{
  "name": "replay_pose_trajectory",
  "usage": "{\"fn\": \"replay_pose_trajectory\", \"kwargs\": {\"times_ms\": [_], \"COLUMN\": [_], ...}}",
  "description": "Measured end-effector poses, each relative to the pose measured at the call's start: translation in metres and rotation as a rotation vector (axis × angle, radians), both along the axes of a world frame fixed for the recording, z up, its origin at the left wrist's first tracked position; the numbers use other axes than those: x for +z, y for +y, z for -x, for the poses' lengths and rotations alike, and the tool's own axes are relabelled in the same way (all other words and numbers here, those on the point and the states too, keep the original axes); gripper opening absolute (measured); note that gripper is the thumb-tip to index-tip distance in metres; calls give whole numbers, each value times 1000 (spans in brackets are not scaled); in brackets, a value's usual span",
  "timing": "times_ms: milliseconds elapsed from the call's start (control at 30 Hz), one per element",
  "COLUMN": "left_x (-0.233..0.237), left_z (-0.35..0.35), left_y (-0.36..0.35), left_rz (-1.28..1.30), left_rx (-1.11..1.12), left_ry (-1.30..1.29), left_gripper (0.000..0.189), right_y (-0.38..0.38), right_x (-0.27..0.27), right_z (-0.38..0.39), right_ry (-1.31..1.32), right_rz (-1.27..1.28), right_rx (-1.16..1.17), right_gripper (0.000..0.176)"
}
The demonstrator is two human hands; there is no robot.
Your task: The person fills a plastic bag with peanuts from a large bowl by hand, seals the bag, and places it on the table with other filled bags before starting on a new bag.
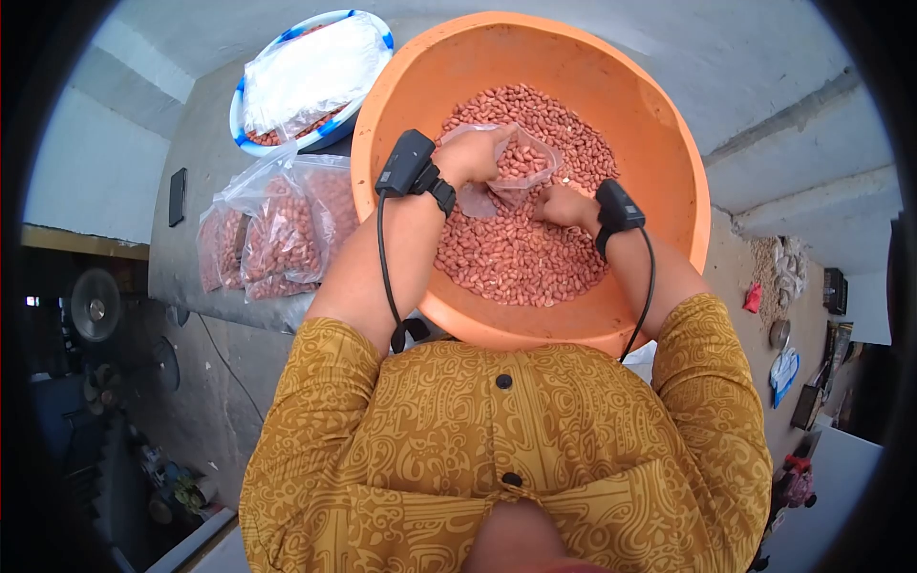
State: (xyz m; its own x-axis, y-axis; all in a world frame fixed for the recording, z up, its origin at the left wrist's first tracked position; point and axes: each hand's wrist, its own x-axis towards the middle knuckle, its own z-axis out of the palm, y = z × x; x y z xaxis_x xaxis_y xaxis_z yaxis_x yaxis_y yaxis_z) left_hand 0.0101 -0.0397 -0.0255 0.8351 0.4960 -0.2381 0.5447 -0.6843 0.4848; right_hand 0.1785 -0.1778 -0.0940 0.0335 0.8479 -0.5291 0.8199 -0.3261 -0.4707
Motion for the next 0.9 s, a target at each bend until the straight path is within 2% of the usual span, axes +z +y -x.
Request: {"fn": "replay_pose_trajectory", "kwargs": {"times_ms": [67,133,233,333,367,467,500,600,633,733,800,900], "left_x": [3,11,4,7,9,9,5,0,0,-4,-9,-15], "left_z": [0,0,0,0,0,-1,-1,-1,0,0,-1,-2], "left_y": [-1,-3,0,-2,-2,-1,0,3,2,4,8,9], "left_rz": [-1,24,35,19,32,50,45,25,18,26,36,123], "left_rx": [0,6,2,-14,-7,-1,-5,-10,-11,-16,-9,-18], "left_ry": [18,50,23,15,23,32,23,16,17,5,13,-64], "left_gripper": [92,92,92,92,92,92,92,91,91,89,88,87], "right_y": [-4,-13,-21,-24,-31,-28,-31,-22,-19,-3,6,11], "right_x": [-8,26,36,32,17,32,39,39,40,74,81,100], "right_z": [38,75,96,102,103,95,95,87,88,72,55,45], "right_ry": [146,455,595,791,777,988,970,1331,1571,1695,1723,1628], "right_rz": [-10,64,170,379,400,658,586,701,702,502,224,-103], "right_rx": [-42,-10,75,103,-26,-78,-134,-128,-91,-158,-209,-387], "right_gripper": [49,60,68,72,65,53,21,29,25,18,19,22]}}
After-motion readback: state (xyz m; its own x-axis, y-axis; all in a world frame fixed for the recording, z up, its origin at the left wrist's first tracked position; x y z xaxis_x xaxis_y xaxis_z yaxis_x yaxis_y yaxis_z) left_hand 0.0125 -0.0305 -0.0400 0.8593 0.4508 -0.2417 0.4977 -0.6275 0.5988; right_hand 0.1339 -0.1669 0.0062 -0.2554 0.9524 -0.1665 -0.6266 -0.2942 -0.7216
